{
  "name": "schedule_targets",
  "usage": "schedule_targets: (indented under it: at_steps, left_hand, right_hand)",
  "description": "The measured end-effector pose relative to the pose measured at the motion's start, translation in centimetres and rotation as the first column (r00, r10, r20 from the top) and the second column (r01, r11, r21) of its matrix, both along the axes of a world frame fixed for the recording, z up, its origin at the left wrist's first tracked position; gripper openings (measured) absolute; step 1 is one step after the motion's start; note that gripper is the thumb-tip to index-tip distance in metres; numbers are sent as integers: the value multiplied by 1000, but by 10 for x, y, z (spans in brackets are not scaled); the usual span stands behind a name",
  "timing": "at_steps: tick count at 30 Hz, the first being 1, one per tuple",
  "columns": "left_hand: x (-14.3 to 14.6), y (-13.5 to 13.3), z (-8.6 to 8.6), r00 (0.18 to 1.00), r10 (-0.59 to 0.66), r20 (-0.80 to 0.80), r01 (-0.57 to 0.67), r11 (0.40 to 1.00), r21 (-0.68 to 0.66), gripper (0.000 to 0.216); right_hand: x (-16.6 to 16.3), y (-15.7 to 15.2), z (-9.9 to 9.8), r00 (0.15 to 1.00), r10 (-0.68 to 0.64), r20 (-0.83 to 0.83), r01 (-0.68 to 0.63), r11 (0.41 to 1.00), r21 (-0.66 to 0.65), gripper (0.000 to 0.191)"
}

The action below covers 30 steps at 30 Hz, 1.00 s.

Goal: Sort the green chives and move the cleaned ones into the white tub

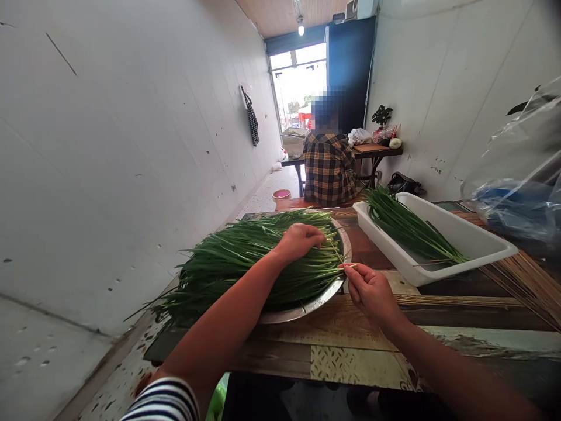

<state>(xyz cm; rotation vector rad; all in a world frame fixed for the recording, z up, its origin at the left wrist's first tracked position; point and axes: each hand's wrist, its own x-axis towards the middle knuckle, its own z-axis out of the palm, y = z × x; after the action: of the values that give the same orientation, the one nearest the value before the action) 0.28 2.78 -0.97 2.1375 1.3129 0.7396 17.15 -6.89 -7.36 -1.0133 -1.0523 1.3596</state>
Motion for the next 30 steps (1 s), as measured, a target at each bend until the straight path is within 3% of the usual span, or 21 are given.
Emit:
schedule_targets:
  at_steps: [15,22,25,30]
  left_hand:
    - [0,-4,3,998,-40,44,40,999,-3,23]
    - [3,-7,2,999,-39,-4,39,999,24,24]
    - [7,-13,1,993,-112,-28,112,993,31,24]
    - [13,-24,9,915,-364,-171,375,927,31,21]
  right_hand:
    - [-2,0,2,999,-6,-35,5,1000,-6,38]
    - [-4,-1,5,998,-48,30,48,999,11,44]
    - [-4,1,2,999,-54,3,54,998,16,45]
    - [-3,4,1,995,-33,-94,36,999,27,44]
